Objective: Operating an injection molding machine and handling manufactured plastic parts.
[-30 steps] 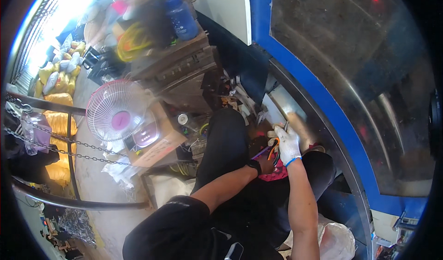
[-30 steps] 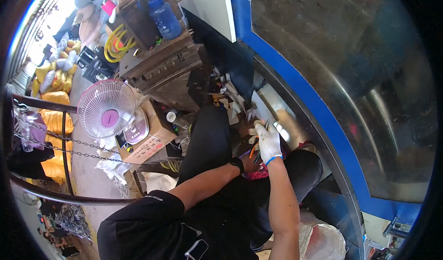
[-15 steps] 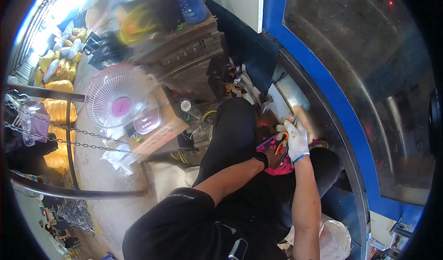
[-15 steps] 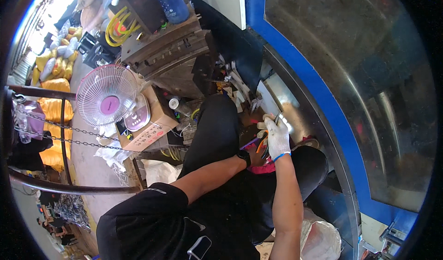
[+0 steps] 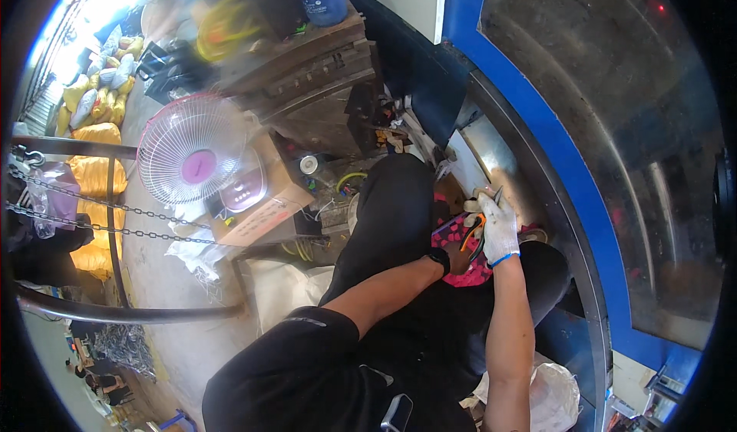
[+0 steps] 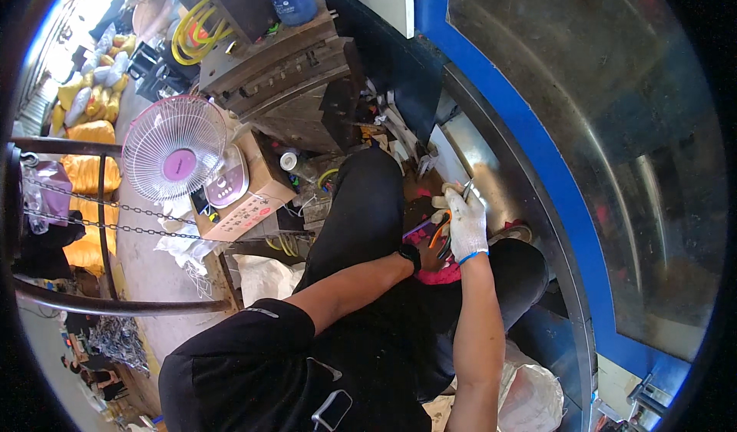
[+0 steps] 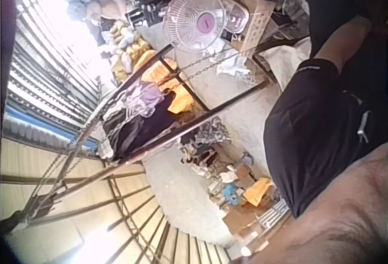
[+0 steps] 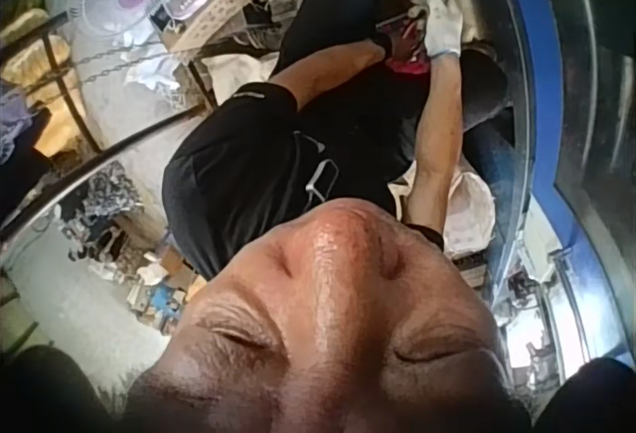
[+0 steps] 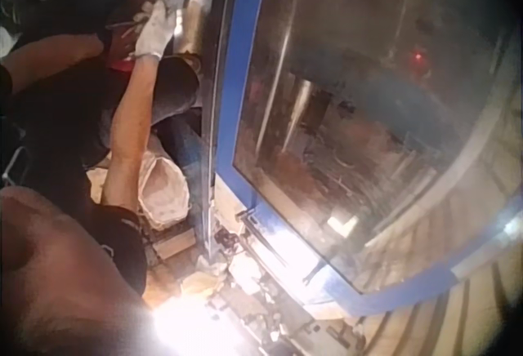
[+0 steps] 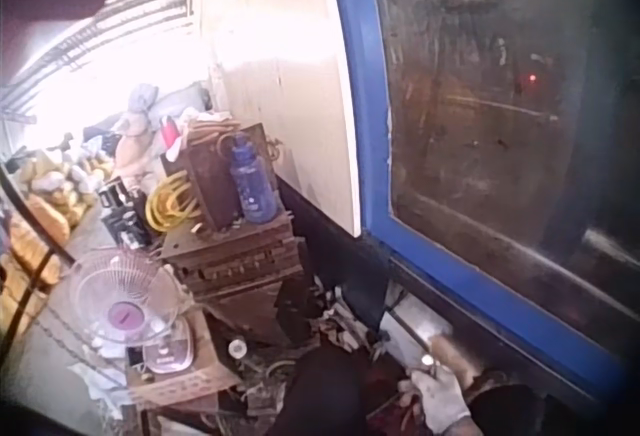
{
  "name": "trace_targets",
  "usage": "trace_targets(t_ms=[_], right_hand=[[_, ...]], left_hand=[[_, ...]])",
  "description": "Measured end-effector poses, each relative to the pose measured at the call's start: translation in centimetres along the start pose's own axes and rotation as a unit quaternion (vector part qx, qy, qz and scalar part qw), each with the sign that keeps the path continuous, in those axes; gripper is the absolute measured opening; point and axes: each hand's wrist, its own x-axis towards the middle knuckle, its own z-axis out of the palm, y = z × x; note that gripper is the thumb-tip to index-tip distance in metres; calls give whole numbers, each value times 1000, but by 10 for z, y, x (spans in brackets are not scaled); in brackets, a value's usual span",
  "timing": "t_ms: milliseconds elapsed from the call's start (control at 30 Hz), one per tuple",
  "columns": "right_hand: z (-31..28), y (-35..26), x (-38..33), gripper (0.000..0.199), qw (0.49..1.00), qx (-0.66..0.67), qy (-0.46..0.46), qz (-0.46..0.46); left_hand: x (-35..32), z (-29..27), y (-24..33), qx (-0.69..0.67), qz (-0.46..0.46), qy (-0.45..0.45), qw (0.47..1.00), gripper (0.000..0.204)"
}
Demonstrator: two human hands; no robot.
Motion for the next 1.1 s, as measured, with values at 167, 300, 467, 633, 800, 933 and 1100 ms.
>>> trace_targets(t_ms=[167,300,467,633,800,933,1100], right_hand=[[-13,1,-1,27,1000,14,7,1],[-20,1,-4,21,1000,-4,29,-2],[-8,4,-3,20,1000,-8,14,-2],[-25,-3,-5,27,999,-32,24,-1],[-4,-6,-7,27,999,-34,5,-1],[-25,2,-2,27,999,-40,24,-1],[-20,-1,-3,25,1000,-23,13,-4]], left_hand=[[0,-11,17,-45,0,-73,996,73],[-3,-18,33,-64,-23,-103,992,67],[-13,-21,18,-46,58,4,997,58],[0,-19,33,-85,42,-54,994,56],[-16,-23,10,-25,69,43,996,67],[-19,-49,49,-227,45,24,973,71],[-28,-55,38,-38,61,-6,997,66]])
